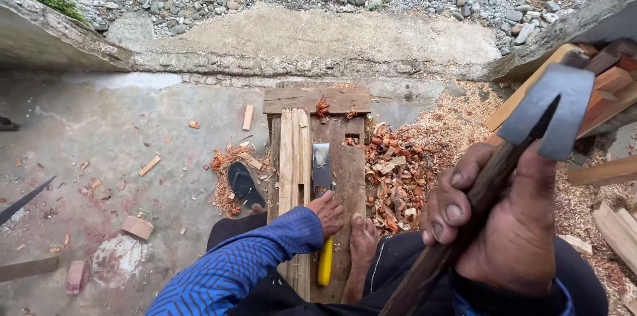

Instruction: The recorder uses a hammer and a chisel to carve out a channel in a piece of wood while sitting on a low bench.

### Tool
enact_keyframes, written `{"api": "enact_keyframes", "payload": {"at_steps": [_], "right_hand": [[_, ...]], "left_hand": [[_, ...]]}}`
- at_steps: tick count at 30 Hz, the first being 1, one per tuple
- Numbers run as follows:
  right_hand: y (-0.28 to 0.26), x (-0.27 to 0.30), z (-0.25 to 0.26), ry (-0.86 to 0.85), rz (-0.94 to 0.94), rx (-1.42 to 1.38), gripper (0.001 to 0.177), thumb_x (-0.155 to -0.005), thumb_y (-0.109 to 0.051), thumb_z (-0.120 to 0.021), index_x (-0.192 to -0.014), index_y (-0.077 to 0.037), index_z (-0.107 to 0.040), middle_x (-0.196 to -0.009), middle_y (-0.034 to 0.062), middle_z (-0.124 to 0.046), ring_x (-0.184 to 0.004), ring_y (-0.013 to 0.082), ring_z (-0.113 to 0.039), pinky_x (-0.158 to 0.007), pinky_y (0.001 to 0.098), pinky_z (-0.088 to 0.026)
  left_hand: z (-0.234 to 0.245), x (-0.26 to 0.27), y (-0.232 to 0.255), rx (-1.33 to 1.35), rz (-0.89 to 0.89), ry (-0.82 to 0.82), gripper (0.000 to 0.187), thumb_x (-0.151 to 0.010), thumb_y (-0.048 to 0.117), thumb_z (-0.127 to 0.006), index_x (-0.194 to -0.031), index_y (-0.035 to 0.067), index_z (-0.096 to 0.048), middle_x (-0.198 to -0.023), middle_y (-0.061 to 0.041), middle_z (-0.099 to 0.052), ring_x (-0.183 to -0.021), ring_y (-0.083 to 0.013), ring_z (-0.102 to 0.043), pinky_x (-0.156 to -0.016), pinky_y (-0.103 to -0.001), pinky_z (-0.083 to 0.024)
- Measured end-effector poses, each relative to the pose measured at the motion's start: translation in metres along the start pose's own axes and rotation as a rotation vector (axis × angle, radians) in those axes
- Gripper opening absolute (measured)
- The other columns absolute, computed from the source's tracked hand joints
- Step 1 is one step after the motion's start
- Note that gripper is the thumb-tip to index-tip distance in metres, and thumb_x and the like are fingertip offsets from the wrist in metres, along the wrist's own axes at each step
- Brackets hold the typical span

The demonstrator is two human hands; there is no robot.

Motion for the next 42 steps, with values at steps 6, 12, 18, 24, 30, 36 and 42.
{"api": "enact_keyframes", "payload": {"at_steps": [6, 12, 18, 24, 30, 36, 42], "right_hand": [[0.007, 0.012, 0.004, -0.005, -0.002, 0.012, 0.064, -0.105, -0.065, -0.048, -0.095, -0.003, -0.056, -0.066, 0.0092, -0.055, -0.054, 0.0229, -0.056, -0.054, 0.0412, -0.052], [0.008, 0.027, 0.013, 0.120, -0.038, 0.183, 0.071, -0.098, -0.076, -0.048, -0.094, -0.006, -0.054, -0.064, 0.0074, -0.053, -0.052, 0.0213, -0.054, -0.052, 0.0399, -0.051], [0.030, 0.043, 0.037, 0.048, 0.028, 0.237, 0.046, -0.096, -0.049, -0.069, -0.092, -0.005, -0.056, -0.064, 0.0068, -0.055, -0.052, 0.0198, -0.055, -0.049, 0.0382, -0.050], [0.103, 0.074, 0.071, 0.255, 0.036, 0.604, 0.019, -0.080, -0.003, -0.077, -0.075, -0.003, -0.059, -0.050, 0.0067, -0.055, -0.039, 0.0180, -0.053, -0.037, 0.0352, -0.047], [0.214, 0.126, 0.142, 0.087, 0.035, 0.486, 0.021, -0.081, 0.002, -0.080, -0.075, -0.002, -0.060, -0.052, 0.0057, -0.061, -0.039, 0.0171, -0.060, -0.036, 0.0327, -0.049], [0.242, 0.142, 0.133, 0.402, -0.030, 0.635, 0.027, -0.085, -0.010, -0.076, -0.106, 0.004, -0.068, -0.064, 0.0093, -0.064, -0.051, 0.0147, -0.056, -0.050, 0.0299, -0.043], [0.226, 0.124, 0.156, 0.449, 1.073, 1.531, 0.031, -0.121, -0.033, -0.055, -0.124, -0.003, -0.060, -0.098, 0.0130, -0.062, -0.084, 0.0186, -0.058, -0.075, 0.0285, -0.044]], "left_hand": [[0.013, 0.011, -0.018, -0.025, -0.182, 0.030, 0.025, -0.082, 0.031, -0.065, -0.100, 0.014, -0.067, -0.107, -0.006, -0.059, -0.107, -0.0221, -0.054, -0.092, -0.039, -0.038], [0.079, 0.002, -0.049, 0.061, -0.259, 0.409, 0.047, -0.086, 0.051, -0.067, -0.110, 0.011, -0.063, -0.100, -0.008, -0.060, -0.098, -0.0254, -0.057, -0.091, -0.045, -0.044], [0.137, 0.002, -0.106, 1.747, 0.334, 0.748, 0.037, -0.096, 0.039, -0.067, -0.122, 0.014, -0.059, -0.091, -0.005, -0.063, -0.075, -0.0186, -0.059, -0.063, -0.038, -0.052], [0.207, 0.065, -0.085, 2.214, -0.055, 1.568, 0.067, -0.091, 0.059, -0.073, -0.128, 0.009, -0.048, -0.092, -0.005, -0.064, -0.073, -0.0196, -0.068, -0.063, -0.036, -0.061], [0.182, 0.082, -0.077, 1.532, 0.350, 1.216, 0.058, -0.078, 0.016, -0.089, -0.126, 0.009, -0.057, -0.097, 0.002, -0.066, -0.082, -0.0062, -0.061, -0.072, -0.024, -0.054], [0.142, 0.073, -0.068, 1.603, 0.200, 0.971, 0.030, -0.081, 0.019, -0.089, -0.093, 0.009, -0.063, -0.080, 0.006, -0.062, -0.075, -0.0056, -0.062, -0.067, -0.024, -0.055], [0.114, 0.069, -0.066, 1.383, 0.031, 1.017, 0.029, -0.084, 0.020, -0.089, -0.093, 0.008, -0.064, -0.087, 0.004, -0.061, -0.083, -0.0074, -0.061, -0.075, -0.027, -0.054]]}}
Point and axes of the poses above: each hand's wrist, its own x-axis away from the middle knuckle, its own z-axis out of the back of the hand, y = z × x, the point moved 1 cm from there along -x, towards the middle knuckle
